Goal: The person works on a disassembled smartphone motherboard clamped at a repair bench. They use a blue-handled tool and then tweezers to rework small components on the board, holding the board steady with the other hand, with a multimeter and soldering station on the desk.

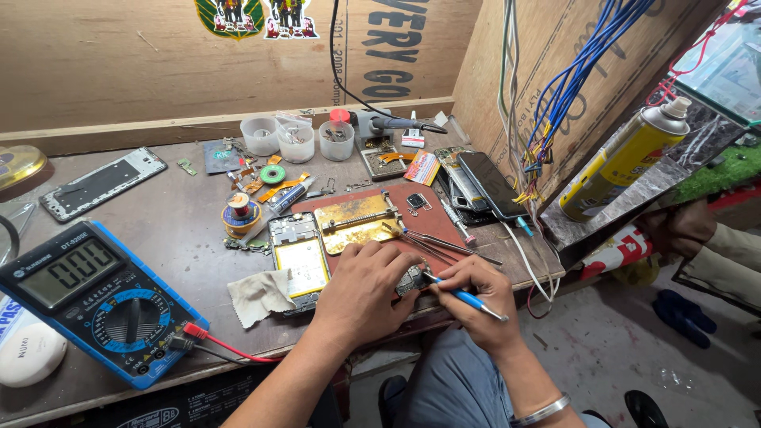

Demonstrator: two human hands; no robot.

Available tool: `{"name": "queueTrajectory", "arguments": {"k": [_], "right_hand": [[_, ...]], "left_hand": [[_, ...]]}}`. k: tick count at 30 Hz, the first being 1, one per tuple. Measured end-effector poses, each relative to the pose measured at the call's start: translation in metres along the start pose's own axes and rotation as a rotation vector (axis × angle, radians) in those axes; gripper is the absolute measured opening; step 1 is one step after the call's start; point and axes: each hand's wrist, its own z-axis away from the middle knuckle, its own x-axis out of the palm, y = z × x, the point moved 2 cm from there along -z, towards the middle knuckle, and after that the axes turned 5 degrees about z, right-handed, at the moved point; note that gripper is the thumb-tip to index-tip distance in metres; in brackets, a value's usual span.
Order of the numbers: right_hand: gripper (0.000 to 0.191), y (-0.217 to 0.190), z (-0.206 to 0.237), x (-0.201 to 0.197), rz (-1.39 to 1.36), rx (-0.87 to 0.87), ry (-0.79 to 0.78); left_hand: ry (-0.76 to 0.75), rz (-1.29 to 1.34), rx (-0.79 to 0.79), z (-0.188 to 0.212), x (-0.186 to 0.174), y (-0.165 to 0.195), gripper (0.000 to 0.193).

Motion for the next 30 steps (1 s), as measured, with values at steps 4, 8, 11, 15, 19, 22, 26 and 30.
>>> {"name": "queueTrajectory", "arguments": {"k": [4, 8, 11, 15, 19, 22, 26, 30], "right_hand": [[0.012, -0.001, -0.001, 0.001, 0.029, -0.008, 0.045], [0.011, -0.002, 0.000, 0.003, 0.038, 0.000, 0.083], [0.012, -0.002, -0.002, 0.002, 0.035, -0.002, 0.103], [0.015, -0.004, -0.004, 0.004, 0.015, -0.013, 0.054], [0.014, -0.005, -0.003, 0.005, 0.044, -0.031, 0.093], [0.013, -0.002, -0.002, 0.001, 0.059, -0.053, 0.108], [0.013, 0.006, 0.002, -0.003, -0.013, -0.006, 0.112], [0.013, 0.016, 0.007, -0.001, -0.303, 0.123, 0.199]], "left_hand": [[-0.006, 0.011, -0.004, 0.000, 0.002, 0.000, 0.048], [0.010, 0.019, 0.008, 0.001, 0.001, -0.001, 0.047], [-0.007, 0.004, -0.004, 0.000, 0.002, -0.001, 0.048], [-0.004, 0.003, -0.017, 0.000, 0.003, -0.001, 0.048], [-0.007, 0.007, -0.008, 0.002, 0.003, -0.002, 0.046], [0.003, 0.017, -0.001, 0.002, 0.002, -0.002, 0.047], [-0.007, 0.014, -0.014, 0.000, 0.003, -0.002, 0.049], [0.007, 0.010, -0.002, 0.001, 0.003, -0.003, 0.048]]}}
